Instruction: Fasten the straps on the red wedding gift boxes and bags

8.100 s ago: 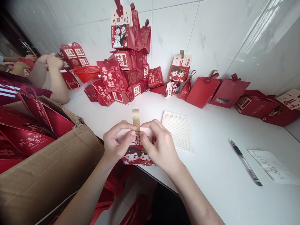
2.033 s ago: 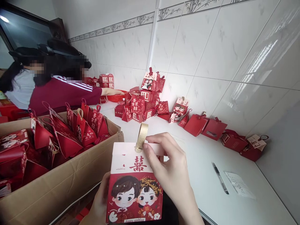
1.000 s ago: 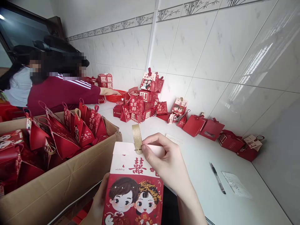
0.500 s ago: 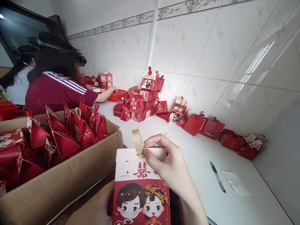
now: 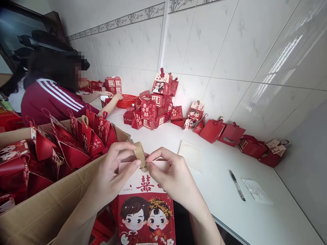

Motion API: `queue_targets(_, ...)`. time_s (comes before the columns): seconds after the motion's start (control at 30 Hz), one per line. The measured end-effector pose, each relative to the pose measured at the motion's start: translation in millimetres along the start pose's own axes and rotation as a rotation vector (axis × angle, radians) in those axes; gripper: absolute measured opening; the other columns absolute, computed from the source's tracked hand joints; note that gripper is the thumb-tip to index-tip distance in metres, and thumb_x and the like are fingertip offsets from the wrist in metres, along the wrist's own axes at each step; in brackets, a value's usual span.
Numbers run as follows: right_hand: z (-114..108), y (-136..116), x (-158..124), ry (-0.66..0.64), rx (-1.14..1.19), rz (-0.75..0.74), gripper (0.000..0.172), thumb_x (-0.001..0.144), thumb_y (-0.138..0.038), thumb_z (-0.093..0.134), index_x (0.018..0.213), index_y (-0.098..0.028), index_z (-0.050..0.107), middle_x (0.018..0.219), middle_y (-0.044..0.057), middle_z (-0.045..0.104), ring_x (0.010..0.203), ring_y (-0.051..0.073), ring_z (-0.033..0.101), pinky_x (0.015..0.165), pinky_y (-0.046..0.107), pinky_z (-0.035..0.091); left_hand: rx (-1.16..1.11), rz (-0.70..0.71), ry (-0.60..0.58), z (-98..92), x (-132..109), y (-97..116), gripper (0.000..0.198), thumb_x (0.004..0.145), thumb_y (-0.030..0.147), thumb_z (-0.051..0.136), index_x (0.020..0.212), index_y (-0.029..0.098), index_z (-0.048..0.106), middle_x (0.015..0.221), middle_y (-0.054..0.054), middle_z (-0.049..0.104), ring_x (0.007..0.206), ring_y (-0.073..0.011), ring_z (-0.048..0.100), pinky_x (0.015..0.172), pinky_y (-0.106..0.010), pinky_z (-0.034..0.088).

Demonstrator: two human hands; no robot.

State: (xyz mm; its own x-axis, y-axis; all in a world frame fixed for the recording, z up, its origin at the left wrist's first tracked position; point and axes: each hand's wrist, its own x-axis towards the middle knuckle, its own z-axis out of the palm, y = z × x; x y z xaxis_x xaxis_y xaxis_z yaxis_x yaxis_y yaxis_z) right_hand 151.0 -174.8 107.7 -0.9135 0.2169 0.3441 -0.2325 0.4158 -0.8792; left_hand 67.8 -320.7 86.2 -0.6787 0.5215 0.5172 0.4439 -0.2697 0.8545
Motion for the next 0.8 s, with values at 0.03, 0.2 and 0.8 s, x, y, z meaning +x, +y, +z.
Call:
queue_targets(0.03, 0.3, 0.1, -0.1, -0.004, 0.012, 0.001, 0.007, 0.084, -0.025, 0.058, 0.079, -0.019, 0.058, 0.063, -0.004, 0.053, 0.042, 0.005, 0.029, 0.036, 0.017, 0.025, 0.002, 0.019, 0.013, 0.5, 0.7, -1.4, 0.016, 0.083, 0.019, 0.062, 0.099, 0.022, 0.065, 0.085, -0.001, 0.069, 0.075, -0.0162, 0.067, 0.066, -0.022, 0.051)
queue_targets(0.2, 0.7, 2.1, -1.3, -0.076, 0.057, -0.016, 0.007, 0.088, -0.023, 0.055, 0.082, -0.019, 0.055, 0.055, -0.008, 0.041, 0.042, 0.005, 0.024, 0.036, 0.017, 0.022, 0.162, 0.127, -0.010, -0.9, 2.0, -5.3, 0.017, 0.087, 0.015, 0.057, 0.093, 0.021, 0.072, 0.085, -0.002, 0.070, 0.078, -0.0144, 0.066, 0.072, -0.021, 0.053)
queue_targets(0.8, 4.5, 1.8, -15.8, 0.081, -0.456, -0.502, 0.018, 0.092, -0.007, 0.049, 0.103, -0.019, 0.056, 0.103, 0.005, 0.046, 0.069, 0.009, 0.052, 0.060, 0.021, 0.049, 0.279, 0.284, -0.055, -9.4, 2.1, 6.7, 0.040, 0.082, 0.004, 0.057, 0.115, 0.025, 0.065, 0.110, 0.000, 0.068, 0.106, -0.0119, 0.063, 0.086, -0.014, 0.053)
